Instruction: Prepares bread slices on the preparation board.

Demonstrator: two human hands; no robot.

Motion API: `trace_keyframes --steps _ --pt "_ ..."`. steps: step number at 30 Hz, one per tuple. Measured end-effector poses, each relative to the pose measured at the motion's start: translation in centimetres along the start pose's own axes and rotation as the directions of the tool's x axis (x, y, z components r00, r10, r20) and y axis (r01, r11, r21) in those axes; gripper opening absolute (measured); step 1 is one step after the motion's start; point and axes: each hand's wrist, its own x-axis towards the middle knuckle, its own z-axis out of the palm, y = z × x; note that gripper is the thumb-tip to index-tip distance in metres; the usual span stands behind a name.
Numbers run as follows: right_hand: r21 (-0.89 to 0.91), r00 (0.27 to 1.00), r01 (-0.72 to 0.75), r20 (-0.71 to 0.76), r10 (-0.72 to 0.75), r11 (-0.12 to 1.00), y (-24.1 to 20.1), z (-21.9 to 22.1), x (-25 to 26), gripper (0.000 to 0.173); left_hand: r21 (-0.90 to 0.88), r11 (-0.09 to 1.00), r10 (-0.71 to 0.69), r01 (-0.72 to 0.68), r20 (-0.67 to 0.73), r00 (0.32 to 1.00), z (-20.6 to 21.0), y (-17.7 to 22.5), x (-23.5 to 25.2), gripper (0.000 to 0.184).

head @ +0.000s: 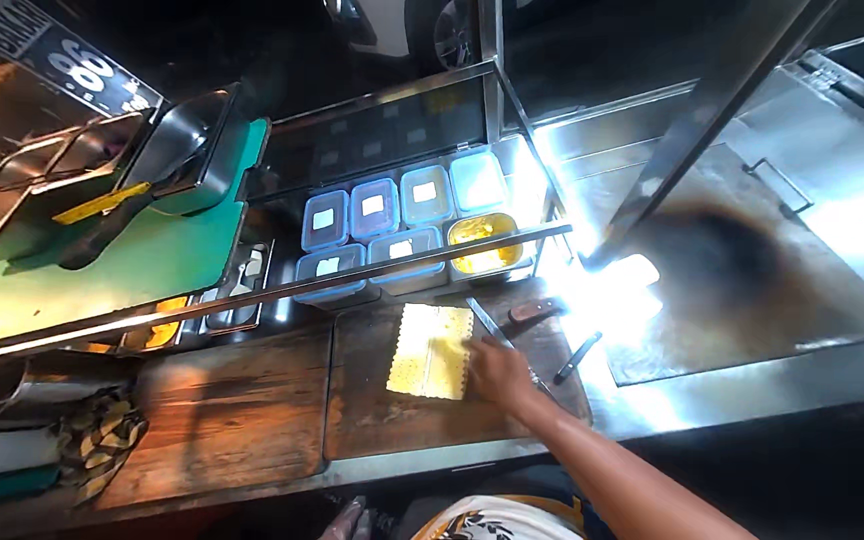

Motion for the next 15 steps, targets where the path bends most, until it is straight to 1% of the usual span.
trace_keyframes --steps 1,2,3,4,5,6,7,8,9,10,11,12,13,15 --pt "-0.013 0.998 -0.012 -0.064 0.011 1.0 0.4 0.1 1.4 0.036 -0.002 1.0 0.004 -0.004 0.019 1.0 0.1 0.5 0.3 0.041" --pt "-0.045 0.995 -0.029 -0.092 0.025 0.999 0.5 0.5 2.3 0.036 -0.004 1.0 0.003 -0.003 0.044 0.999 0.1 1.0 0.5 0.04" --pt "-0.072 0.997 -0.027 -0.08 0.021 0.997 0.5 1.0 2.6 0.035 0.001 1.0 0.007 -0.007 0.064 0.998 0.0 1.4 0.6 0.039" --pt "-0.075 0.999 -0.008 -0.031 0.006 0.997 0.1 1.2 2.5 0.037 0.002 1.0 0.009 -0.009 0.07 0.998 -0.1 1.7 0.9 0.038" --pt "-0.035 0.999 0.013 0.04 -0.012 0.999 -0.3 1.1 2.3 0.038 -0.012 1.0 0.0 0.0 0.064 0.998 -0.3 2.0 1.4 0.037" --pt "0.066 0.993 0.014 0.114 -0.021 0.998 -0.6 0.9 2.3 0.037 -0.036 0.999 -0.024 0.026 0.055 0.998 -0.4 2.1 1.8 0.037" --pt "0.229 0.986 -0.014 0.162 -0.024 0.973 -0.5 1.0 2.4 0.035 -0.056 0.997 -0.049 0.052 0.05 0.998 -0.3 1.8 1.9 0.037" --pt "0.427 0.984 -0.074 0.177 -0.003 0.901 -0.1 1.2 2.7 0.033 -0.068 0.995 -0.067 0.071 0.054 0.996 -0.1 1.4 1.9 0.037" --pt "0.611 0.985 -0.152 0.162 0.065 0.777 0.3 1.3 3.0 0.032 -0.071 0.994 -0.076 0.081 0.07 0.995 0.0 0.9 1.8 0.036" --pt "0.76 0.974 -0.219 0.138 0.177 0.612 0.5 1.3 3.1 0.031 -0.068 0.994 -0.081 0.087 0.093 0.992 0.1 0.5 1.8 0.036" --pt "0.844 0.941 -0.283 0.154 0.301 0.455 0.4 1.0 3.1 0.031 -0.061 0.994 -0.083 0.091 0.113 0.99 0.1 0.0 1.8 0.035" --pt "0.884 0.907 -0.315 0.174 0.383 0.344 0.2 0.5 3.0 0.029 -0.057 0.993 -0.091 0.099 0.126 0.988 0.0 -0.6 1.9 0.034" --pt "0.901 0.893 -0.321 0.186 0.409 0.292 0.0 0.1 2.8 0.028 -0.064 0.993 -0.095 0.104 0.129 0.987 -0.1 -1.1 2.0 0.034" --pt "0.918 0.907 -0.306 0.201 0.37 0.251 -0.1 0.0 2.0 0.028 -0.097 0.988 -0.109 0.12 0.11 0.988 -0.2 -2.3 1.9 0.032"
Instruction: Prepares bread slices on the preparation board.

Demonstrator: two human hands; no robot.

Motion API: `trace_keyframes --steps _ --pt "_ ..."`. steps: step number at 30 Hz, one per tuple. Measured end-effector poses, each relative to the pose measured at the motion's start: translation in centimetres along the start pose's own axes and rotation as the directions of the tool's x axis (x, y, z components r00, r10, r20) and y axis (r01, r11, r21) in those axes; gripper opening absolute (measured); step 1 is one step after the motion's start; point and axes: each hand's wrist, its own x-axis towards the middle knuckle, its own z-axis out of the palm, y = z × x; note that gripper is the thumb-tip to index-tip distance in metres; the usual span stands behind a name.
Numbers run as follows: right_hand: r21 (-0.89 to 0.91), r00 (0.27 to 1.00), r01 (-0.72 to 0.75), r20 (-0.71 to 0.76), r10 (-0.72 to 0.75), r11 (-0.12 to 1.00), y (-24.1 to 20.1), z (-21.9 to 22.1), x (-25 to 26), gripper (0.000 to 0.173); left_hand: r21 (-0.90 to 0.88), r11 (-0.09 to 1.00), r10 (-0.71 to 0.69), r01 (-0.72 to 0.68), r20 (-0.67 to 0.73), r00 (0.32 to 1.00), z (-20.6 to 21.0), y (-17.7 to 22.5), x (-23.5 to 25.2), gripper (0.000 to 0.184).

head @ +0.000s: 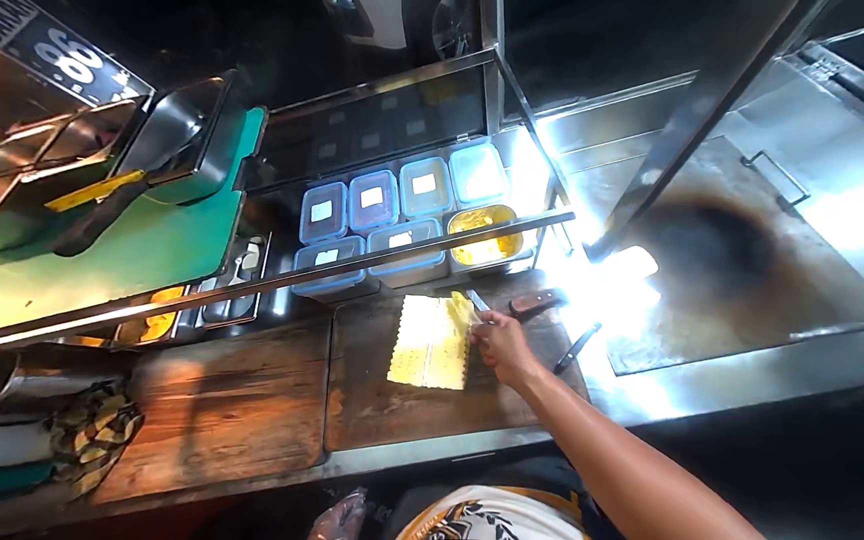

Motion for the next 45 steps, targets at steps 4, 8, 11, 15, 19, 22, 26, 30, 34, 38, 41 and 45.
trace_keyframes --steps 4,8,11,15,19,22,26,30,34,38,41,45 --pt "-0.368 0.969 0.168 -0.112 -0.222 0.914 1.4 -0.5 -0.1 0.027 0.016 0.999 0.034 -0.034 -0.017 0.999 -0.7 -1.2 0.1 0.032" --pt "-0.969 0.908 0.147 0.052 -0.417 0.2 1.6 -0.2 -1.4 0.041 -0.042 0.993 0.105 -0.108 -0.074 0.992 -1.9 -0.4 0.0 0.032" --pt "-0.981 0.882 0.192 0.191 -0.431 -0.043 2.3 -0.2 -5.6 0.035 -0.113 0.982 0.129 -0.152 -0.192 0.973 -2.8 1.6 1.3 0.028" --pt "-0.968 0.895 0.189 0.101 -0.434 0.166 0.8 0.5 -4.0 0.037 -0.225 0.932 0.225 -0.283 -0.252 0.941 -3.6 3.8 4.0 0.027" --pt "-0.982 0.869 0.159 0.091 -0.486 0.101 2.7 1.5 -1.5 0.039 -0.172 0.925 0.314 -0.34 -0.16 0.936 -5.1 4.4 6.6 0.028" --pt "-0.928 0.9 0.264 0.138 -0.414 0.263 4.2 2.7 -4.7 0.033 -0.196 0.921 0.297 -0.337 -0.208 0.932 -7.5 4.7 8.6 0.028" --pt "-0.467 0.982 0.114 -0.079 -0.169 0.877 3.1 3.6 -1.4 0.033 -0.237 0.936 0.225 -0.26 -0.164 0.96 -8.2 3.3 10.8 0.029" --pt "-0.001 0.937 0.062 -0.344 -0.058 0.998 2.6 2.9 -2.2 0.022 -0.272 0.937 0.205 -0.219 -0.08 0.976 -9.2 4.0 12.2 0.026" --pt "0.063 0.975 0.11 -0.202 -0.096 0.992 3.0 2.6 -2.5 0.03 -0.263 0.946 0.176 -0.188 -0.07 0.982 -9.0 3.7 13.2 0.026" --pt "-0.4 0.875 0.142 -0.378 -0.304 0.906 3.1 3.2 -0.7 0.031 -0.233 0.949 0.213 -0.213 -0.027 0.977 -9.9 4.6 14.0 0.026" --pt "-0.94 0.872 0.012 -0.158 -0.463 0.342 4.3 4.1 -3.0 0.044 -0.328 0.929 0.174 -0.17 -0.016 0.985 -9.7 4.0 14.0 0.026" --pt "-0.996 0.894 -0.056 -0.019 -0.448 -0.069 8.1 5.0 -9.7 0.054 -0.325 0.928 0.184 -0.183 -0.027 0.983 -9.8 4.1 14.6 0.028"
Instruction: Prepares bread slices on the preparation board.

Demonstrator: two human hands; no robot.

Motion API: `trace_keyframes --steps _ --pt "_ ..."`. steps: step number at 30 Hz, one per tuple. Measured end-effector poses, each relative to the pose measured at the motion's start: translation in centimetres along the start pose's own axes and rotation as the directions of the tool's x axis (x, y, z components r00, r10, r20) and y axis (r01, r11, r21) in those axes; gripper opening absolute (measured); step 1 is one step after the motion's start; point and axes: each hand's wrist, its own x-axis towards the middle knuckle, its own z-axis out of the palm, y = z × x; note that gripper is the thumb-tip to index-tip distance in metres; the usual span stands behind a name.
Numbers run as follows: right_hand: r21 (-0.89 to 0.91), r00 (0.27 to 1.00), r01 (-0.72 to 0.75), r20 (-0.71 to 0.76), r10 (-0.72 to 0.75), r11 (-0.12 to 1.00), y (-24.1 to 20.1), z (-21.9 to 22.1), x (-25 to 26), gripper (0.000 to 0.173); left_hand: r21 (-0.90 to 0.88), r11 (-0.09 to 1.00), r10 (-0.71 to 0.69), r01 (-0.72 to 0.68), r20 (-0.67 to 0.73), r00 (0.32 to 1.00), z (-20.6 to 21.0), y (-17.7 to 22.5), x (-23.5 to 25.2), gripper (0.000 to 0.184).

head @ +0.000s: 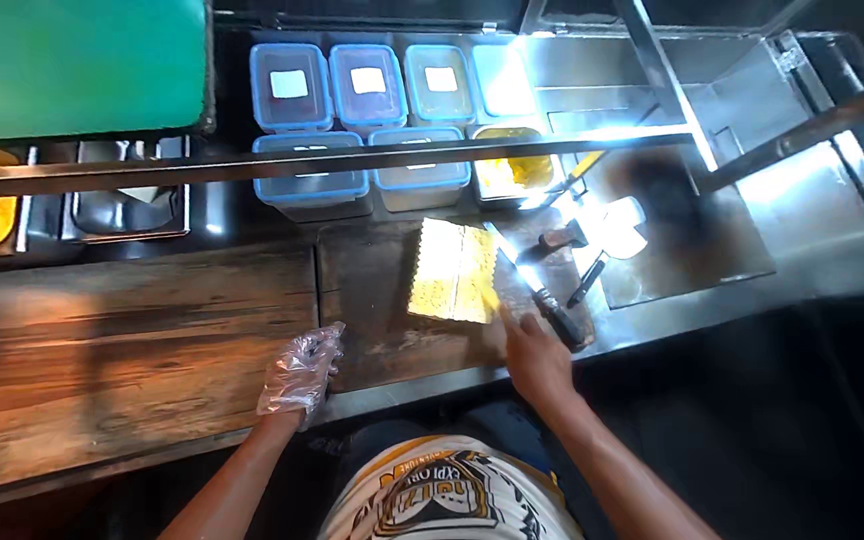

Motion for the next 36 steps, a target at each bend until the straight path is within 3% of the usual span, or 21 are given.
trace_keyframes --steps 3,5,7,10,12,14,16,19,21,23,25,26,28,30,32,34,36 --pt "0.097 0.999 -0.029 -0.019 0.031 0.995 0.1 -1.1 -1.5 0.045 0.054 0.999 0.004 -0.001 -0.048 0.999 0.4 0.1 0.0 0.028" --pt "0.235 0.994 0.0 -0.106 0.026 0.972 0.5 -1.1 1.5 0.041 0.083 0.996 0.026 -0.02 -0.071 0.997 1.0 0.5 0.2 0.028" --pt "0.223 0.988 0.051 -0.156 -0.016 0.974 1.0 0.4 4.2 0.042 0.026 0.999 0.042 -0.04 -0.099 0.994 1.5 1.1 0.2 0.026" --pt "0.172 0.999 0.033 -0.016 -0.031 0.985 0.4 0.6 1.7 0.048 -0.076 0.99 0.106 -0.117 -0.136 0.985 1.9 3.2 1.0 0.025" --pt "0.275 0.985 -0.033 0.169 -0.014 0.961 0.3 -0.9 -0.6 0.045 -0.132 0.977 0.144 -0.169 -0.176 0.974 2.7 4.8 1.3 0.025" --pt "0.513 0.993 -0.002 0.103 -0.059 0.859 0.9 -1.6 0.9 0.039 -0.136 0.972 0.163 -0.19 -0.191 0.968 4.0 7.3 1.6 0.026" --pt "0.601 0.998 0.063 -0.031 -0.056 0.796 1.1 -2.5 5.4 0.039 -0.049 0.989 0.127 -0.136 -0.153 0.98 5.7 10.6 2.5 0.03" --pt "0.411 0.995 0.104 -0.044 -0.095 0.906 1.0 -1.6 9.2 0.043 0.117 0.993 0.012 -0.005 -0.057 0.998 8.6 14.8 4.2 0.045" --pt "0.284 0.981 0.118 0.114 -0.155 0.952 0.8 -1.3 7.1 0.051 0.188 0.982 0.003 0.01 -0.066 0.998 10.0 16.9 5.3 0.049" --pt "0.324 0.956 0.157 0.187 -0.226 0.933 2.1 -1.2 3.7 0.049 0.094 0.991 -0.085 0.091 -0.072 0.994 10.8 17.5 6.7 0.058" --pt "0.466 0.952 0.223 0.082 -0.293 0.856 5.2 -1.0 1.1 0.044 -0.219 0.949 -0.24 0.226 -0.037 0.97 10.9 17.7 7.2 0.066" --pt "0.502 0.95 0.289 -0.044 -0.31 0.815 7.1 -1.0 0.6 0.042 -0.332 0.914 -0.251 0.234 -0.008 0.968 10.6 18.9 6.7 0.066" --pt "0.525 0.922 0.383 -0.271 -0.278 0.76 11.3 -1.2 0.8 0.041 -0.372 0.922 -0.136 0.108 -0.048 0.99 10.0 22.2 3.6 0.061" --pt "0.534 0.897 0.41 -0.381 -0.223 0.739 15.4 -1.5 1.5 0.042 -0.208 0.972 0.07 -0.108 -0.184 0.98 10.8 25.6 -0.4 0.047" --pt "0.544 0.89 0.412 -0.413 -0.194 0.731 18.8 -2.2 2.5 0.044 0.208 0.946 0.29 -0.247 -0.21 0.934 13.2 27.1 -3.0 0.039" --pt "0.545 0.876 0.425 -0.449 -0.177 0.722 20.8 -2.8 3.9 0.042 0.589 0.756 0.416 -0.286 -0.094 0.905 17.3 26.6 -2.5 0.062" --pt "0.547 0.865 0.444 -0.469 -0.18 0.71 21.4 -3.1 5.2 0.04 0.776 0.575 0.38 -0.26 0.028 0.924 21.1 25.1 -1.2 0.086"
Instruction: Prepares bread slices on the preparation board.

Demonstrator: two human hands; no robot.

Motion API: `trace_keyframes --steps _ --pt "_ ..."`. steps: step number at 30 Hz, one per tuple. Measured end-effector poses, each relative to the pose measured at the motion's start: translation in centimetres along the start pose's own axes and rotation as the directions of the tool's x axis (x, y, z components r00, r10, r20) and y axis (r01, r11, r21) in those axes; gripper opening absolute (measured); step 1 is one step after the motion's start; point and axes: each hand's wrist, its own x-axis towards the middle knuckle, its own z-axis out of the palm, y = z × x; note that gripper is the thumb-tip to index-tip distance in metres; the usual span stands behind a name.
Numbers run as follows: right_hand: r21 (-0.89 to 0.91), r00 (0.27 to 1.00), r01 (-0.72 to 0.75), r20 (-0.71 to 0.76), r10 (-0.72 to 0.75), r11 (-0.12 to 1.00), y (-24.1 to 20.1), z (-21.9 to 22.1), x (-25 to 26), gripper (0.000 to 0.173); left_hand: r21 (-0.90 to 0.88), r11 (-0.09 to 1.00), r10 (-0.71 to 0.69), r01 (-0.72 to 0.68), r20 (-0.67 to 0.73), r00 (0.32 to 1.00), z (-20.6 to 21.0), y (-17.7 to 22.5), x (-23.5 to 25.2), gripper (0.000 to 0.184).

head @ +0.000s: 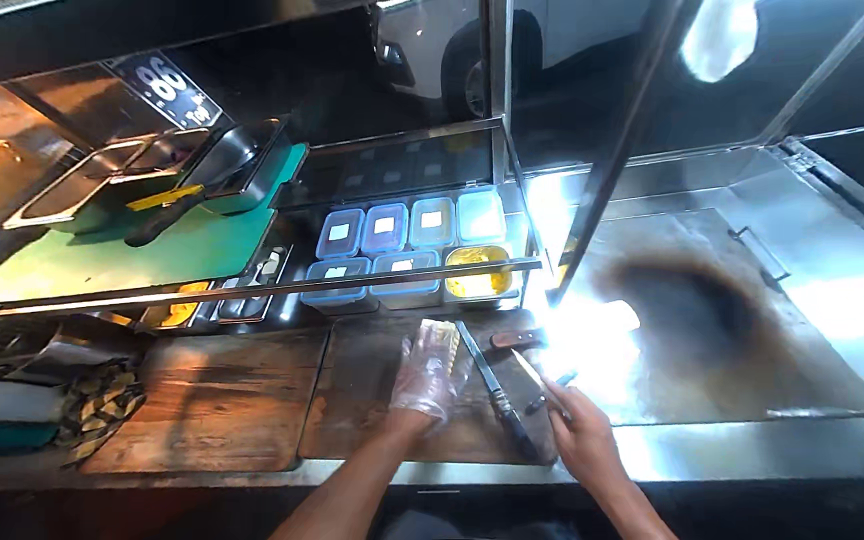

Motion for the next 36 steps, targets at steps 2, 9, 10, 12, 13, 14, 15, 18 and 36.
trace_keyframes --steps 2,9,10,12,13,14,15,18,36 --pt "0.033 0.999 0.04 -0.006 -0.04 0.999 -0.3 0.2 1.2 0.039 0.084 0.996 -0.033 0.026 0.077 0.996 1.0 1.3 0.1 0.098" --pt "0.218 0.999 -0.006 0.05 -0.005 0.976 -3.4 4.0 5.4 0.036 -0.023 0.985 -0.172 0.173 0.069 0.983 0.6 -0.1 0.0 0.102" --pt "0.176 0.998 -0.004 0.061 -0.007 0.984 -3.9 4.1 7.1 0.036 -0.049 0.979 -0.192 0.197 0.091 0.977 0.2 -0.1 -0.1 0.103" --pt "0.004 0.992 -0.032 0.124 0.031 0.999 -5.0 4.1 11.6 0.034 -0.117 0.96 -0.238 0.255 0.144 0.96 0.0 -0.4 -0.4 0.106" --pt "-0.113 0.983 -0.054 0.169 0.073 0.992 -5.5 4.2 14.4 0.035 -0.153 0.948 -0.256 0.279 0.156 0.954 0.0 -0.5 -0.3 0.106" --pt "-0.236 0.969 -0.071 0.213 0.123 0.969 -6.0 4.4 17.4 0.034 -0.179 0.939 -0.263 0.294 0.177 0.948 0.0 -0.6 -0.2 0.106" --pt "-0.338 0.958 -0.073 0.239 0.16 0.938 -5.9 5.1 20.2 0.032 -0.218 0.928 -0.259 0.303 0.211 0.943 -0.3 -0.8 0.0 0.107" --pt "-0.475 0.89 -0.065 0.37 0.267 0.877 -3.9 9.2 25.8 0.029 -0.461 0.818 -0.232 0.344 0.283 0.931 -1.3 -2.7 0.2 0.108" --pt "-0.409 0.777 -0.291 0.426 0.463 0.865 -5.1 13.3 29.1 0.016 -0.626 -0.681 0.135 0.379 0.402 0.906 2.6 -13.0 -1.4 0.031"
